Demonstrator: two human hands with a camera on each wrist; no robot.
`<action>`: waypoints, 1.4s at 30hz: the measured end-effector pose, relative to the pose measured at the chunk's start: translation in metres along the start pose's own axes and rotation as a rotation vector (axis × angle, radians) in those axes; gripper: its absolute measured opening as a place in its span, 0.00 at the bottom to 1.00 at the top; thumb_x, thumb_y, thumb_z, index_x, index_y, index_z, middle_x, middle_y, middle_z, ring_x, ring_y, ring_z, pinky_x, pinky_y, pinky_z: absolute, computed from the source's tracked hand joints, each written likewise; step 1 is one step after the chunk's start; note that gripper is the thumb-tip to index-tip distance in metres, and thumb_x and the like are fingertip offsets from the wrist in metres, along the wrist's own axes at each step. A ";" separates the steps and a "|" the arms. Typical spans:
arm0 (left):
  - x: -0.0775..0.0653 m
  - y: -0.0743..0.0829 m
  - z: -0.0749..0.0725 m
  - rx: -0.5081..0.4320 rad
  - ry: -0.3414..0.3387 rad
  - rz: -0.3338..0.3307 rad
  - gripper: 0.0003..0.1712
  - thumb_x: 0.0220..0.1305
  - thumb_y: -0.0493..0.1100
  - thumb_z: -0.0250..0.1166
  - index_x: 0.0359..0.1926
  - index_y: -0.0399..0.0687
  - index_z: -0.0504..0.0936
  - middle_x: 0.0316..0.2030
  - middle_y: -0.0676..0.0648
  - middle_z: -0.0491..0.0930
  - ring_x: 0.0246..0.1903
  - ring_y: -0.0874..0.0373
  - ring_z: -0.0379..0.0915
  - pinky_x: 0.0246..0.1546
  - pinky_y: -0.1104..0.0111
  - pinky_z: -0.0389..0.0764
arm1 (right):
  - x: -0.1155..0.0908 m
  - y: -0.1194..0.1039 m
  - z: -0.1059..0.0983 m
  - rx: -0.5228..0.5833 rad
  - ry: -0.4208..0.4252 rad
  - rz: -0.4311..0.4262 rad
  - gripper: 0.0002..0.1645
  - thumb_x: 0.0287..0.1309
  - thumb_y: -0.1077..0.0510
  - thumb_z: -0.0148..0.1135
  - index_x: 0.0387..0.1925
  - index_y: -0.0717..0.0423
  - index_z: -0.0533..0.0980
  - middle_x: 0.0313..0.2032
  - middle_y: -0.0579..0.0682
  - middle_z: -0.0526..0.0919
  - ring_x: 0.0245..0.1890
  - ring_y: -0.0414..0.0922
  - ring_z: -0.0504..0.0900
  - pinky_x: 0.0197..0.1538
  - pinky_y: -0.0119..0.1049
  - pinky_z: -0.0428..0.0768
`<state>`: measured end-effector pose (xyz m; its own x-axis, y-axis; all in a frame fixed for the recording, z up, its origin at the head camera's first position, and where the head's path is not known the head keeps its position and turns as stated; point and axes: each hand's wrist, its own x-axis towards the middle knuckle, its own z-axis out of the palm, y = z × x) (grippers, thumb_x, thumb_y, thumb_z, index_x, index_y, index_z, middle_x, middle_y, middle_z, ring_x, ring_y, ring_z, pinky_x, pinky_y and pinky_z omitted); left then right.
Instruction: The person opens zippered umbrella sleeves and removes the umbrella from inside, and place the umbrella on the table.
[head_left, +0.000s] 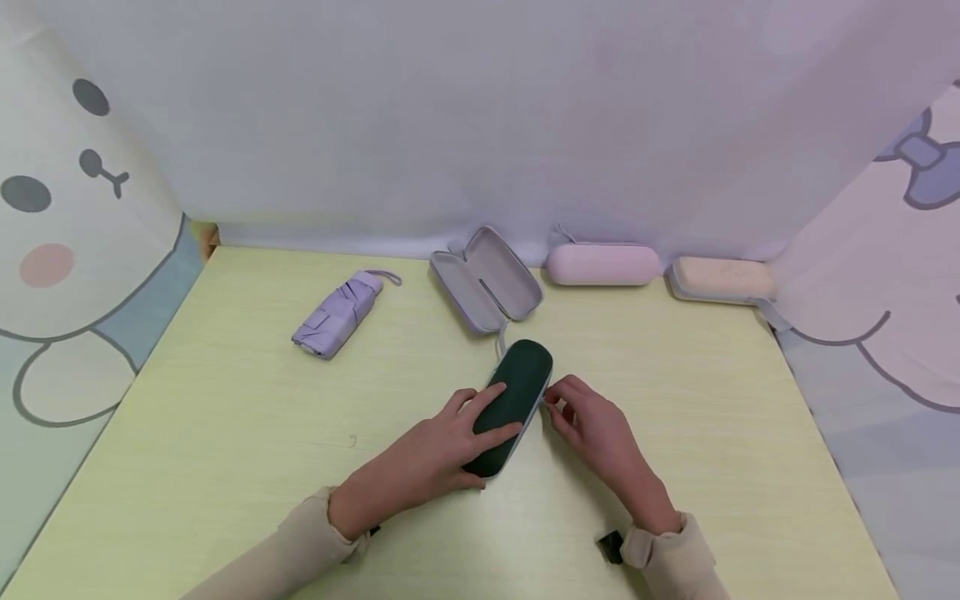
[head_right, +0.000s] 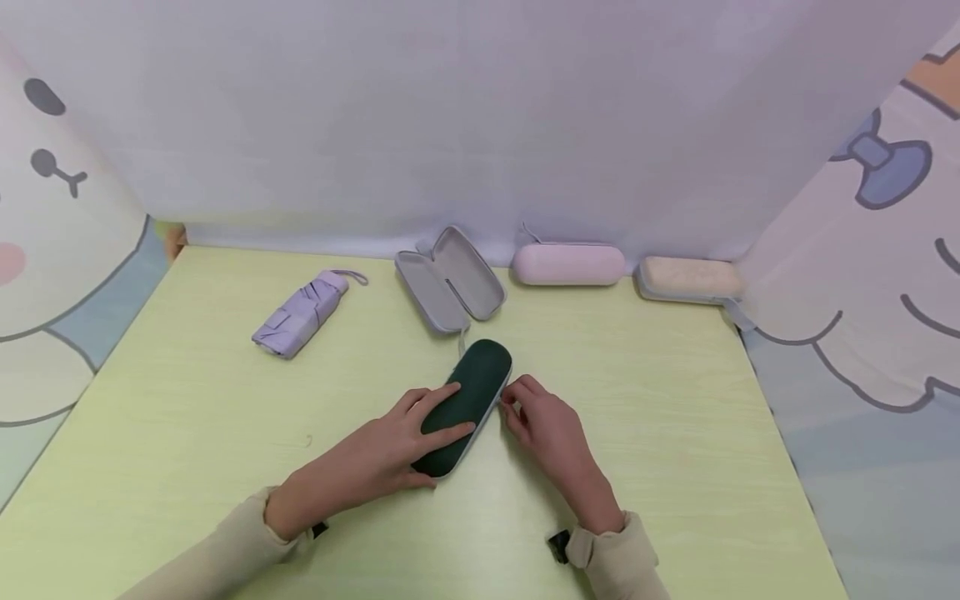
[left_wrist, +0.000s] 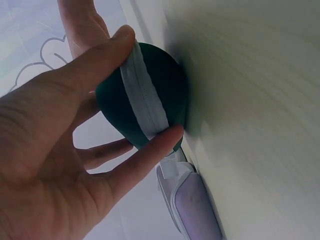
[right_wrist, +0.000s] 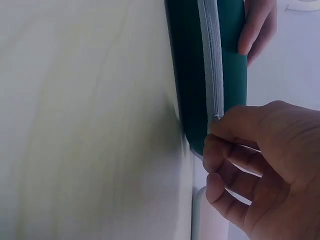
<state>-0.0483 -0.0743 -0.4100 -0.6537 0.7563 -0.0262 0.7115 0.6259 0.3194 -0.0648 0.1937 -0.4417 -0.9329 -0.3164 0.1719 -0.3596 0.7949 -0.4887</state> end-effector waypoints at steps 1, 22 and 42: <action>0.000 0.000 0.000 0.004 0.003 0.002 0.45 0.60 0.57 0.77 0.76 0.67 0.69 0.80 0.41 0.53 0.72 0.43 0.61 0.44 0.64 0.88 | 0.000 -0.001 0.000 -0.022 0.005 -0.005 0.07 0.62 0.64 0.71 0.39 0.50 0.81 0.38 0.42 0.81 0.28 0.34 0.75 0.32 0.29 0.77; -0.001 0.007 0.005 0.071 0.074 0.001 0.46 0.56 0.56 0.79 0.75 0.63 0.71 0.78 0.38 0.58 0.66 0.41 0.67 0.36 0.67 0.87 | -0.001 -0.020 -0.002 -0.203 0.027 -0.052 0.07 0.56 0.66 0.72 0.34 0.53 0.81 0.31 0.43 0.78 0.22 0.35 0.69 0.31 0.32 0.74; 0.000 0.014 0.010 0.062 0.112 -0.024 0.46 0.55 0.55 0.81 0.74 0.61 0.73 0.78 0.38 0.57 0.65 0.42 0.67 0.29 0.71 0.84 | -0.009 -0.024 0.000 -0.193 0.002 -0.035 0.07 0.57 0.63 0.73 0.34 0.50 0.82 0.31 0.39 0.78 0.22 0.32 0.66 0.34 0.32 0.73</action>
<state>-0.0355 -0.0635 -0.4147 -0.6927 0.7174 0.0741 0.7078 0.6566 0.2605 -0.0483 0.1774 -0.4315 -0.9197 -0.3449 0.1874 -0.3885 0.8681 -0.3090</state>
